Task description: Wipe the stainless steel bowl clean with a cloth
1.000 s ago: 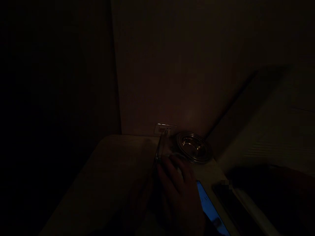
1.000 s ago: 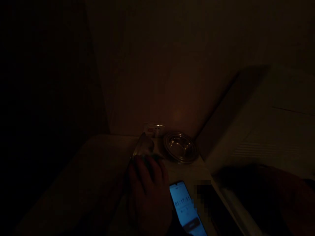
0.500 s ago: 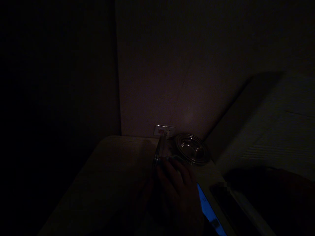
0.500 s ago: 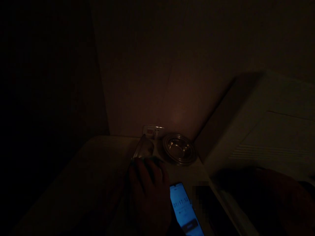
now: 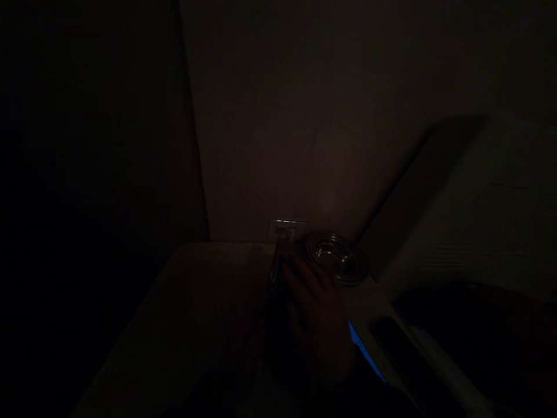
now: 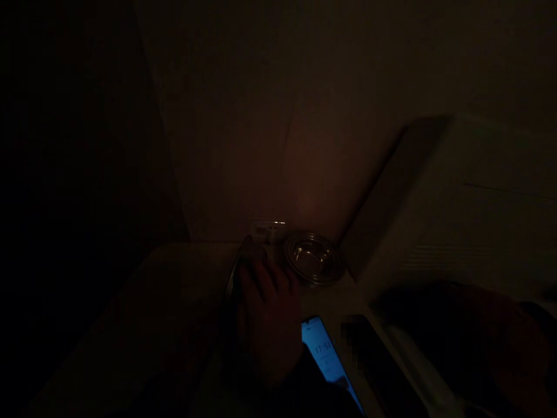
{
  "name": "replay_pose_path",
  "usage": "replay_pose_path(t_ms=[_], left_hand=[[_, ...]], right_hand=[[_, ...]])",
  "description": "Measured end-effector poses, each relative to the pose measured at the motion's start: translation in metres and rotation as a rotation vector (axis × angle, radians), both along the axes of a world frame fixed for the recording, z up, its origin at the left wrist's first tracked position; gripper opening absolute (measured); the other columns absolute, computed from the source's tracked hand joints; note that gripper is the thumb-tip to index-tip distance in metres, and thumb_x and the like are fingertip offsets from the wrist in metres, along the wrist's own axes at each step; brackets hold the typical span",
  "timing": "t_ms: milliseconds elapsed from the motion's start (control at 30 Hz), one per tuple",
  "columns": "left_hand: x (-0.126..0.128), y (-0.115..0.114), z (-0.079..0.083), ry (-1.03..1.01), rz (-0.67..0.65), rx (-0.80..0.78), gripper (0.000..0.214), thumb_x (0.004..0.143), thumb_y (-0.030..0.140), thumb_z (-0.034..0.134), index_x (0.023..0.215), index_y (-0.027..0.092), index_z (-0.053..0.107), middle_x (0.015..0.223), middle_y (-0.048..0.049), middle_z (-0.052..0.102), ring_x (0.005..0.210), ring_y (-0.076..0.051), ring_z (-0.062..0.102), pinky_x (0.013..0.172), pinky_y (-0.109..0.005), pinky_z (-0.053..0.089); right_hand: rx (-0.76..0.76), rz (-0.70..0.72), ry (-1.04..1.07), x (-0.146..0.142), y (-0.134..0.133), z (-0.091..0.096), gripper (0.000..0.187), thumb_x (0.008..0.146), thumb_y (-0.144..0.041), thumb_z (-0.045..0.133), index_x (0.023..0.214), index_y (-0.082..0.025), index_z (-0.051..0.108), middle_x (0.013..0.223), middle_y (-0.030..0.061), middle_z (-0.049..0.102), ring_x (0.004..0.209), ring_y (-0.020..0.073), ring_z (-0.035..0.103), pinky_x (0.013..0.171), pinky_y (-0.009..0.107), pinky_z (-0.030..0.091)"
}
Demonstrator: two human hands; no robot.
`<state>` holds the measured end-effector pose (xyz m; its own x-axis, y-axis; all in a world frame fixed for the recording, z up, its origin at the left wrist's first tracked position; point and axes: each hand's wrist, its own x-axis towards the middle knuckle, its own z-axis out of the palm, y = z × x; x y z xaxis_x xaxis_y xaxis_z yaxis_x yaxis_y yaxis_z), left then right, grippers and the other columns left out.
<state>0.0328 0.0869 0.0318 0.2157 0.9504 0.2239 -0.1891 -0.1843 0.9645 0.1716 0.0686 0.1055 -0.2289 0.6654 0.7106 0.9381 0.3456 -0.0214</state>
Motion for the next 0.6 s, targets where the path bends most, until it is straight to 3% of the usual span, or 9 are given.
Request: replay_pose_path(t_ms=[200,400,600], left_hand=[[-0.001,0.002,-0.002,-0.003,0.004,0.001,0.032,0.092,0.036,0.055,0.119,0.019,0.059,0.123,-0.0091,0.06,0.103,-0.021,0.061,0.087,-0.042,0.053],[-0.001,0.005,-0.004,-0.005,0.001,-0.009,0.032,0.092,0.036,0.055,0.119,0.019,0.059,0.124,-0.0093,0.06,0.104,-0.021,0.061,0.088,-0.042,0.053],[-0.001,0.004,-0.003,-0.01,0.023,-0.008,0.032,0.092,0.036,0.055,0.12,0.019,0.059,0.124,-0.0093,0.059,0.104,-0.021,0.061,0.088,-0.042,0.053]], right_hand=[[0.1,0.039,-0.026,-0.004,-0.01,-0.01,0.037,0.092,-0.014,0.042,0.124,-0.014,0.06,0.131,0.009,0.061,0.118,0.031,0.048,0.097,0.049,0.04],[0.011,0.031,0.04,-0.008,-0.004,-0.002,0.04,0.089,-0.012,0.043,0.125,-0.015,0.06,0.131,0.0081,0.061,0.114,0.0293,0.05,0.096,0.05,0.041],[0.098,0.09,-0.024,-0.01,-0.01,-0.01,0.035,0.092,-0.014,0.045,0.123,-0.016,0.062,0.128,0.007,0.063,0.119,0.0293,0.049,0.1,0.049,0.038]])
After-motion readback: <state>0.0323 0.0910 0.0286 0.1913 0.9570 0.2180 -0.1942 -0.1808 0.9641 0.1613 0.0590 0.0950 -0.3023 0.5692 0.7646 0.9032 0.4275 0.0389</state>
